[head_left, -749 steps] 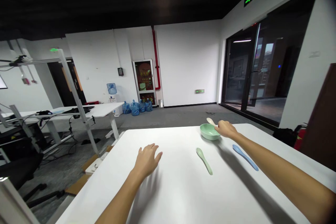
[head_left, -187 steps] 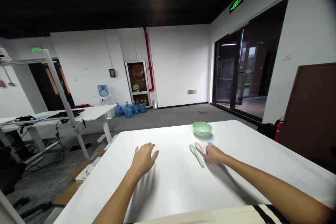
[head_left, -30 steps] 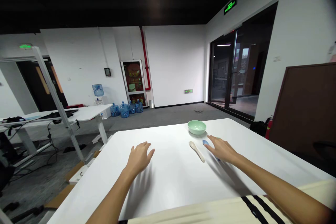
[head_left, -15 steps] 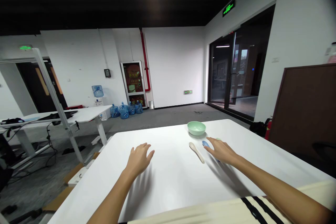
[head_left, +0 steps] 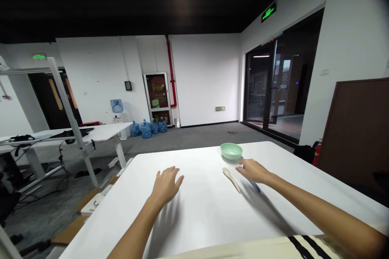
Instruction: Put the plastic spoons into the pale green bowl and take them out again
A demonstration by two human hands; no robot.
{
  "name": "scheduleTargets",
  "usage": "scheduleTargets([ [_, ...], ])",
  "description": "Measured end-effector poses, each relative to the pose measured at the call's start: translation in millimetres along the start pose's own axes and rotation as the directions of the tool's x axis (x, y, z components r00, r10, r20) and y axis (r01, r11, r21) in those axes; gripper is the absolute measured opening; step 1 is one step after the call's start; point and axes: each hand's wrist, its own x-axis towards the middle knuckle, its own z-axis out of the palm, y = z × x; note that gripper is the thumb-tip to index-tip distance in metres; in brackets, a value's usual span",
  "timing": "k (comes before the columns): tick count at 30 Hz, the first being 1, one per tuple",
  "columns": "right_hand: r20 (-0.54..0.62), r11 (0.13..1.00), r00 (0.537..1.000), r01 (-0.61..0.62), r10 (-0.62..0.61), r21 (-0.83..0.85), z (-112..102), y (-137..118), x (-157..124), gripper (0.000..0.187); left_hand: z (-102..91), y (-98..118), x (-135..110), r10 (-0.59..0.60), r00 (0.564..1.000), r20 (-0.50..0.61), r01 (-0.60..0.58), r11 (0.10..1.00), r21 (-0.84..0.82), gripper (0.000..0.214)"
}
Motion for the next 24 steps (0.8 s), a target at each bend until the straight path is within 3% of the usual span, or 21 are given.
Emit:
scheduleTargets([
  [7,0.175,0.990,0.983,-0.041,0.064,-0.134,22.0,-25.6,11.6,0.036,0.8,-1.5,-1.1,0.002,1.000,-0.016,-0.002,1.000,0.000,0.044],
  [12,0.201,0.984,0.973,-0.079,0.110,-0.159,44.4,-29.9,11.4,0.026,-1.2,-0.6,-1.9,0.000,1.000,-0.008,0.000,1.000,-0.015,0.046],
  [16,0.239,0.992,0.968,-0.050,0.076,-0.114,54.1,-27.4,12.4,0.013,-1.8,-0.2,-1.8,-0.009,1.000,0.002,0.009,1.000,-0.018,0.046],
  [20,0.178,0.997,0.983,-0.044,0.053,-0.055,48.4,-25.1,18.0,0.019,-0.6,-0.7,-0.8,-0.011,1.000,-0.004,0.011,1.000,-0.020,0.045],
  [24,0.066,0.998,0.997,-0.050,0.052,-0.025,26.3,-21.1,33.9,0.030,0.2,-1.3,-0.1,-0.006,1.000,-0.012,0.006,1.000,-0.023,0.045],
])
